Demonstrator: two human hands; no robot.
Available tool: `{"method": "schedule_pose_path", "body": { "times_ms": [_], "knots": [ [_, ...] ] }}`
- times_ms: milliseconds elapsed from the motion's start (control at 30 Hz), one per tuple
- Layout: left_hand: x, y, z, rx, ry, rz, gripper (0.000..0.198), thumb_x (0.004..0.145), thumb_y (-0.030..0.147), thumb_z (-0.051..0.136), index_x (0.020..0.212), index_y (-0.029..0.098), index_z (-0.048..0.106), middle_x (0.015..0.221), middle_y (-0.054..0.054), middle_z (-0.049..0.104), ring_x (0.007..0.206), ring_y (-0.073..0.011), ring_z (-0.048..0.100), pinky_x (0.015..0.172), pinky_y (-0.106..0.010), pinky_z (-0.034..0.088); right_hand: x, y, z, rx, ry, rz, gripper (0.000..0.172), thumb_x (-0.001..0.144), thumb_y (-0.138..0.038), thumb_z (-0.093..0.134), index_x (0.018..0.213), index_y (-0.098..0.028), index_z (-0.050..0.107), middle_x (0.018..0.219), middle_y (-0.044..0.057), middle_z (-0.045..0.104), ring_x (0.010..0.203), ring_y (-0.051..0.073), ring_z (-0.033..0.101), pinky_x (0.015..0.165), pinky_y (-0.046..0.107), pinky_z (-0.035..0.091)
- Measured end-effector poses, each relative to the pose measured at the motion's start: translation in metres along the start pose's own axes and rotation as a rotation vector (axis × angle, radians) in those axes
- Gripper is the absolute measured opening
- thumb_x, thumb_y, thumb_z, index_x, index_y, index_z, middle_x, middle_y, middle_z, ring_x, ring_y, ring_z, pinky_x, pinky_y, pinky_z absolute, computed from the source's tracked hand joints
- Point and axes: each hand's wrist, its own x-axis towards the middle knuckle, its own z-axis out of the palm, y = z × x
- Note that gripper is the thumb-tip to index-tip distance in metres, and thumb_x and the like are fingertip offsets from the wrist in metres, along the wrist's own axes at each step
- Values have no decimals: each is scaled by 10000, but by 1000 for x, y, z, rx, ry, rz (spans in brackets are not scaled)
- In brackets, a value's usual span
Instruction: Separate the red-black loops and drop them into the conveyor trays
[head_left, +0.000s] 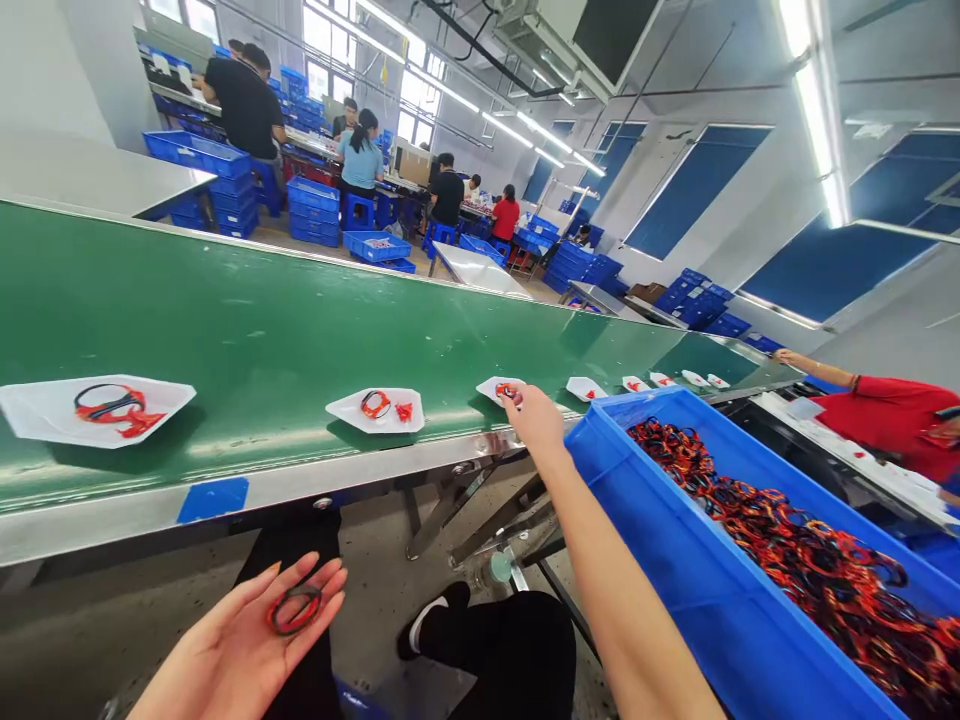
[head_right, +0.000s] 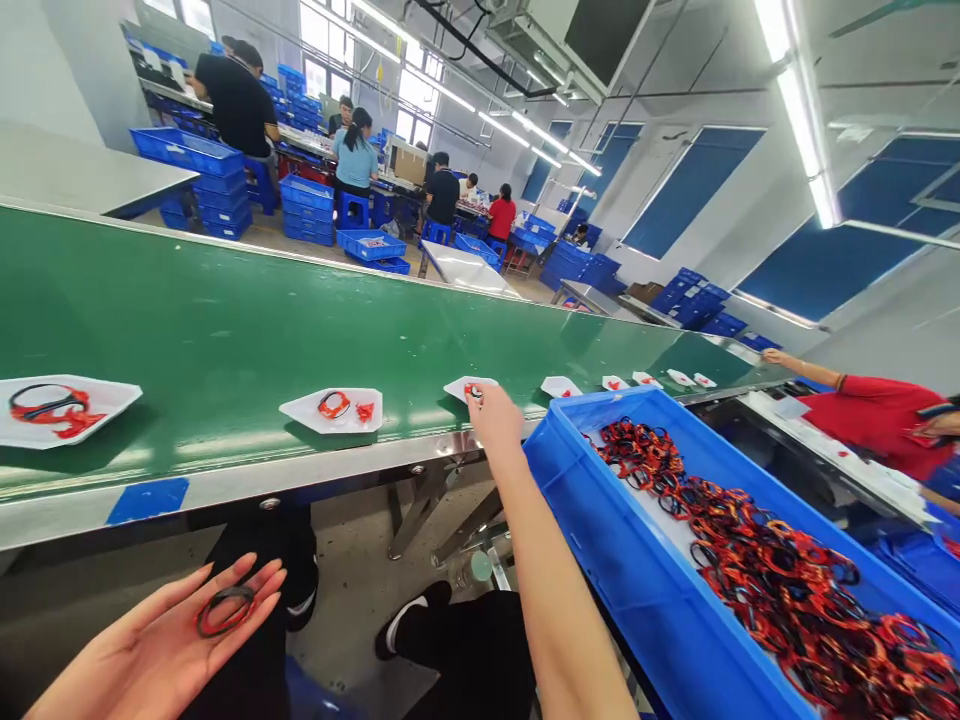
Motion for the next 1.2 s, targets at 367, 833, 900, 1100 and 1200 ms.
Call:
{"method": "schedule_pose_path", "body": {
  "times_ms": [367, 833, 900, 1100, 1200],
  "knots": [
    [-4, -2, 2, 30, -187, -42, 385, 814, 289, 535, 1123, 64, 586, 1152, -196, 624, 1065, -290, 583, 886, -409, 505, -211, -105, 38, 543, -595, -226, 311, 808, -307, 608, 1117, -276, 598, 793, -8, 647, 600, 123, 555, 576, 225, 415],
    [-13, -14, -2, 99, -250, -113, 434, 825, 284, 539, 1198, 63, 545, 1235, -145, 593, 1192, -272, 487, 1016, -408, 416, -226, -91, 61, 1296, -739, 746, 264, 779, -393, 627, 722, -136, 600, 540, -48, 484, 351, 24, 290, 334, 173, 183],
    [-10, -14, -5, 105, -242, -124, 433, 823, 289, 538, 1188, 57, 551, 1245, -145, 587, 1198, -277, 481, 1020, -409, 414, -228, -87, 63, 1446, -757, 873, 271, 745, -386, 669, 716, -126, 596, 568, -43, 486, 361, 10, 286, 333, 159, 158],
    [1, -13, -14, 116, -238, -181, 449, 820, 341, 524, 1191, 90, 558, 1295, -110, 558, 1228, -260, 452, 1028, -388, 395, -231, -82, 64, 1615, -780, 1114, 243, 705, -322, 722, 762, -114, 610, 580, -47, 479, 373, -10, 280, 337, 118, 137],
    [0, -13, -15, 126, -250, -187, 446, 811, 357, 529, 1172, 100, 577, 1288, -101, 566, 1228, -258, 453, 1005, -377, 415, -230, -80, 66, 1660, -793, 1221, 244, 690, -298, 735, 793, -110, 619, 569, -56, 476, 370, -17, 287, 329, 97, 149]
  ]
}}
